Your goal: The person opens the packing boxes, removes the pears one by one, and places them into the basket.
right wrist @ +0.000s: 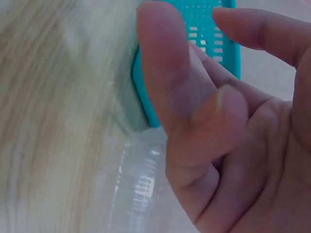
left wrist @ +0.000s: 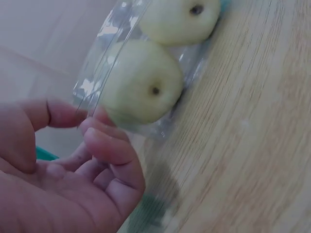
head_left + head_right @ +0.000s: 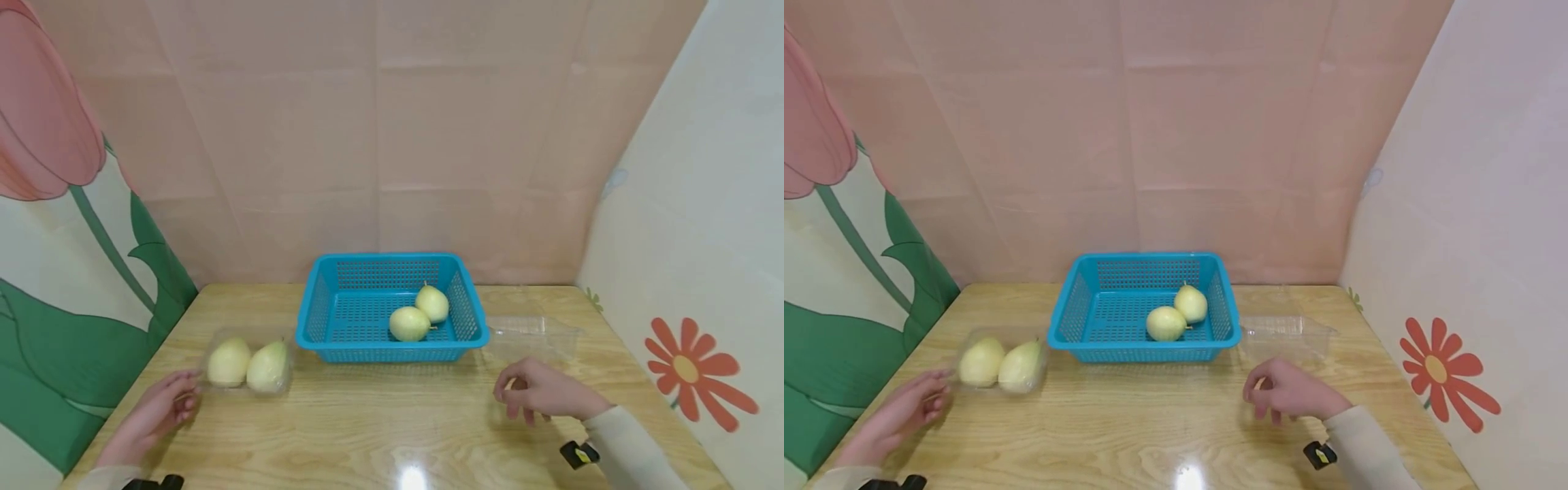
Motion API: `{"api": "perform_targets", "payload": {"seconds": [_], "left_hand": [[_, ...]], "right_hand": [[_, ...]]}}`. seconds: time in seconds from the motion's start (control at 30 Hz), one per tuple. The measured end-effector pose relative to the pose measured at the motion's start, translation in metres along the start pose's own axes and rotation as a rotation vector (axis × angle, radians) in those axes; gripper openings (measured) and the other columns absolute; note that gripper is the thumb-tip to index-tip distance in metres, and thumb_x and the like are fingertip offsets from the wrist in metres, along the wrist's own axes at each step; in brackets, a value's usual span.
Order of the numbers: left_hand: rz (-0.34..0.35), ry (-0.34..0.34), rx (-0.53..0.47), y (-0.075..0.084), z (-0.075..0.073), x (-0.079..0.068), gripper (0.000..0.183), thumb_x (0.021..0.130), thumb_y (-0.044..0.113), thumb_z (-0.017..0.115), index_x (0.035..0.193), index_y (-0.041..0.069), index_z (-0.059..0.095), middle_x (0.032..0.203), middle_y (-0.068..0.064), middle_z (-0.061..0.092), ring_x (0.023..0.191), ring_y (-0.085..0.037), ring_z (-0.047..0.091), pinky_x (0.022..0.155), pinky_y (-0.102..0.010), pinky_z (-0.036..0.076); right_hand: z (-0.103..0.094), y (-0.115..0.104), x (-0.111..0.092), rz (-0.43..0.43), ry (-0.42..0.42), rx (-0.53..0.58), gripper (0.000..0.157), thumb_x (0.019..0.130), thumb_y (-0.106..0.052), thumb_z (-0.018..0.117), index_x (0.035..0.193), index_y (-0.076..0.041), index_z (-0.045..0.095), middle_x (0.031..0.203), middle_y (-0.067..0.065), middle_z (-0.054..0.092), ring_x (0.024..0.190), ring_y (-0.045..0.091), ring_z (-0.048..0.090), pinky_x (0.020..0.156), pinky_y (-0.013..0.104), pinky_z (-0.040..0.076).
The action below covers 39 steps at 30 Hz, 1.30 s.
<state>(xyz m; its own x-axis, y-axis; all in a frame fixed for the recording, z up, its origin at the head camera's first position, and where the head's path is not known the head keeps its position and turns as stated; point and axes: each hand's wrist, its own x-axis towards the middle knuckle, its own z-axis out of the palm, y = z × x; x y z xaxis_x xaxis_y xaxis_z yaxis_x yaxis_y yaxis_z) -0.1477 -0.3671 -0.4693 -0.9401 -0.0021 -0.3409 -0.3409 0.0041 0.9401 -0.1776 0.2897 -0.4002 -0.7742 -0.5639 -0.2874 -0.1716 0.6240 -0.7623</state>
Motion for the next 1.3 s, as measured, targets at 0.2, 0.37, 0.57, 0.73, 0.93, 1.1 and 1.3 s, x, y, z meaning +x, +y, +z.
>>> {"api": "perform_targets", "payload": {"seconds": [0.2, 0.37, 0.57, 0.73, 0.93, 1.1, 1.3], "left_hand": [[-0.042, -0.136, 0.072, 0.000, -0.006, -0.006, 0.012, 0.105, 0.018, 0.045, 0.115, 0.020, 0.051, 0.084, 0.005, 0.056, 0.068, -0.009, 0.049, 0.062, -0.026, 0.044], [-0.035, -0.234, 0.099, -0.001, -0.011, -0.010, 0.013, 0.104, 0.019, 0.045, 0.116, 0.020, 0.051, 0.086, 0.005, 0.058, 0.070, -0.008, 0.052, 0.065, -0.026, 0.047], [-0.010, -0.430, 0.084, -0.004, -0.014, -0.010, 0.017, 0.103, 0.010, 0.042, 0.118, 0.016, 0.047, 0.086, 0.001, 0.059, 0.073, -0.009, 0.054, 0.066, -0.026, 0.049], [0.017, -0.629, 0.052, -0.006, -0.012, -0.011, 0.020, 0.102, 0.004, 0.038, 0.120, 0.012, 0.044, 0.094, -0.002, 0.063, 0.077, -0.011, 0.057, 0.069, -0.026, 0.050], [-0.004, -0.735, 0.074, -0.007, 0.005, -0.011, 0.014, 0.102, 0.005, 0.043, 0.115, 0.008, 0.047, 0.092, -0.001, 0.066, 0.078, -0.010, 0.058, 0.071, -0.024, 0.051], [-0.015, -0.749, 0.107, -0.006, 0.023, -0.010, 0.011, 0.101, 0.003, 0.047, 0.110, 0.008, 0.050, 0.087, 0.002, 0.063, 0.075, -0.009, 0.056, 0.072, -0.025, 0.051], [-0.009, -0.769, 0.144, -0.001, 0.045, -0.009, 0.009, 0.100, 0.006, 0.050, 0.108, 0.009, 0.051, 0.093, -0.003, 0.072, 0.077, -0.011, 0.060, 0.072, -0.026, 0.052]], "right_hand": [[0.006, 0.003, 0.004, -0.003, -0.031, 0.033, 0.020, 0.096, -0.011, 0.056, 0.106, -0.001, 0.069, 0.078, 0.013, 0.071, 0.055, 0.035, 0.065, 0.037, 0.021, 0.039], [0.009, 0.005, 0.006, 0.020, -0.054, 0.049, 0.021, 0.091, -0.010, 0.057, 0.106, -0.002, 0.069, 0.081, 0.013, 0.071, 0.057, 0.027, 0.064, 0.038, 0.021, 0.039], [0.011, 0.006, 0.007, 0.021, -0.067, 0.035, 0.021, 0.092, -0.010, 0.056, 0.107, -0.003, 0.070, 0.082, 0.013, 0.071, 0.059, 0.023, 0.064, 0.040, 0.020, 0.041], [0.013, 0.005, 0.008, 0.011, -0.074, 0.024, 0.020, 0.092, -0.009, 0.056, 0.107, -0.002, 0.069, 0.084, 0.012, 0.070, 0.060, 0.024, 0.064, 0.041, 0.019, 0.041], [0.017, 0.003, 0.008, -0.009, -0.071, 0.027, 0.018, 0.092, -0.012, 0.060, 0.105, -0.002, 0.069, 0.080, 0.011, 0.071, 0.057, 0.022, 0.063, 0.041, 0.018, 0.041], [0.020, 0.003, 0.008, -0.023, -0.064, 0.043, 0.022, 0.092, -0.016, 0.066, 0.107, -0.001, 0.069, 0.075, 0.013, 0.071, 0.056, 0.020, 0.062, 0.041, 0.018, 0.040], [0.026, -0.005, 0.011, -0.060, -0.049, 0.010, 0.023, 0.092, -0.017, 0.067, 0.108, -0.001, 0.069, 0.076, 0.009, 0.071, 0.058, 0.014, 0.062, 0.048, 0.024, 0.048]]}}
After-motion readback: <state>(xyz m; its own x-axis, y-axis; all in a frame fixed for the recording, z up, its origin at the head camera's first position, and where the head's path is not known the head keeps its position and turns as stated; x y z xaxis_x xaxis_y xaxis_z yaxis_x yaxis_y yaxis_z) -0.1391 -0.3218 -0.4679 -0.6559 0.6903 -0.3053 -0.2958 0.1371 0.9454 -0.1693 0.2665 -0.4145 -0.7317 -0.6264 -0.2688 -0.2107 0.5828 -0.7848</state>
